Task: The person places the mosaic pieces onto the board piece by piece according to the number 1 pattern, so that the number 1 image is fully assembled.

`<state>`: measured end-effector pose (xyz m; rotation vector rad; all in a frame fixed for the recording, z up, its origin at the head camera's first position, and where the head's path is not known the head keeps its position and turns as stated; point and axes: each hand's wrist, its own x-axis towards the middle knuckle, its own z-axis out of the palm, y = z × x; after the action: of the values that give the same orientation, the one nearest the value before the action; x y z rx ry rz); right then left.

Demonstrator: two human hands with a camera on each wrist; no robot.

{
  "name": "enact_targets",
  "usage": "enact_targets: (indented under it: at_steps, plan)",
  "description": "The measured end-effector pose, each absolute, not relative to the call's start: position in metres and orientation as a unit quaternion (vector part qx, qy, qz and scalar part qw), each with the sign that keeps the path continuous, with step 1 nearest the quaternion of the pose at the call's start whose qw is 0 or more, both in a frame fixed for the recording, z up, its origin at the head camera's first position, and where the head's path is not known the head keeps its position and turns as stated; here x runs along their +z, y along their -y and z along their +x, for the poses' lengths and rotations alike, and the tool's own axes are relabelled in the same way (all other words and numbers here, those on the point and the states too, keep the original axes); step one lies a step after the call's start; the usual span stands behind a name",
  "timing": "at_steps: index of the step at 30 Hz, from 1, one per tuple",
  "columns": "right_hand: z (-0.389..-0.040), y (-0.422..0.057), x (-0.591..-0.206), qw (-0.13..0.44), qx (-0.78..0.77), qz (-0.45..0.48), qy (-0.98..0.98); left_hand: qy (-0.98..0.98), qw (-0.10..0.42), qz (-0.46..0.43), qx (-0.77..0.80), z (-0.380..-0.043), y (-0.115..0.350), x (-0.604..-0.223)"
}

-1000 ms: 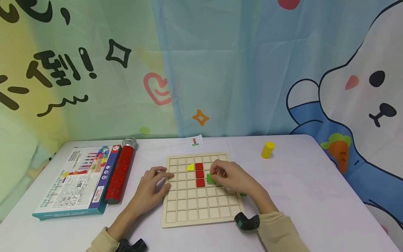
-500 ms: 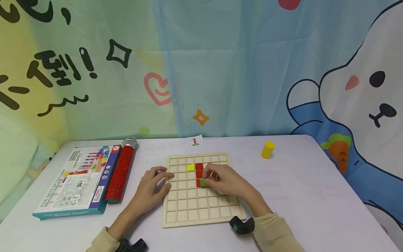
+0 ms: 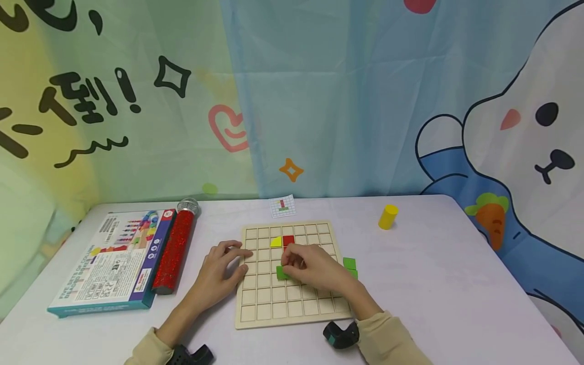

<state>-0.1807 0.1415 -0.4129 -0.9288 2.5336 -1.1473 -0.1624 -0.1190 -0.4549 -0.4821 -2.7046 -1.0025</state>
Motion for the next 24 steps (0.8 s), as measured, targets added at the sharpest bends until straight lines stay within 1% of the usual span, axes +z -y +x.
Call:
enact_targets:
  at_steps: [8, 24]
  plan:
    - [-0.178, -0.133, -0.417, 0.096, -0.376, -0.322, -0.863, 0.918, 0.108, -0.166, -0.343, -0.162, 0.119, -0.454]
    - [-0.172, -0.125, -0.417, 0.047, -0.295, -0.319, -0.9, 0.918, 0.112, -0.167, -0.341, -0.162, 0.119, -0.454]
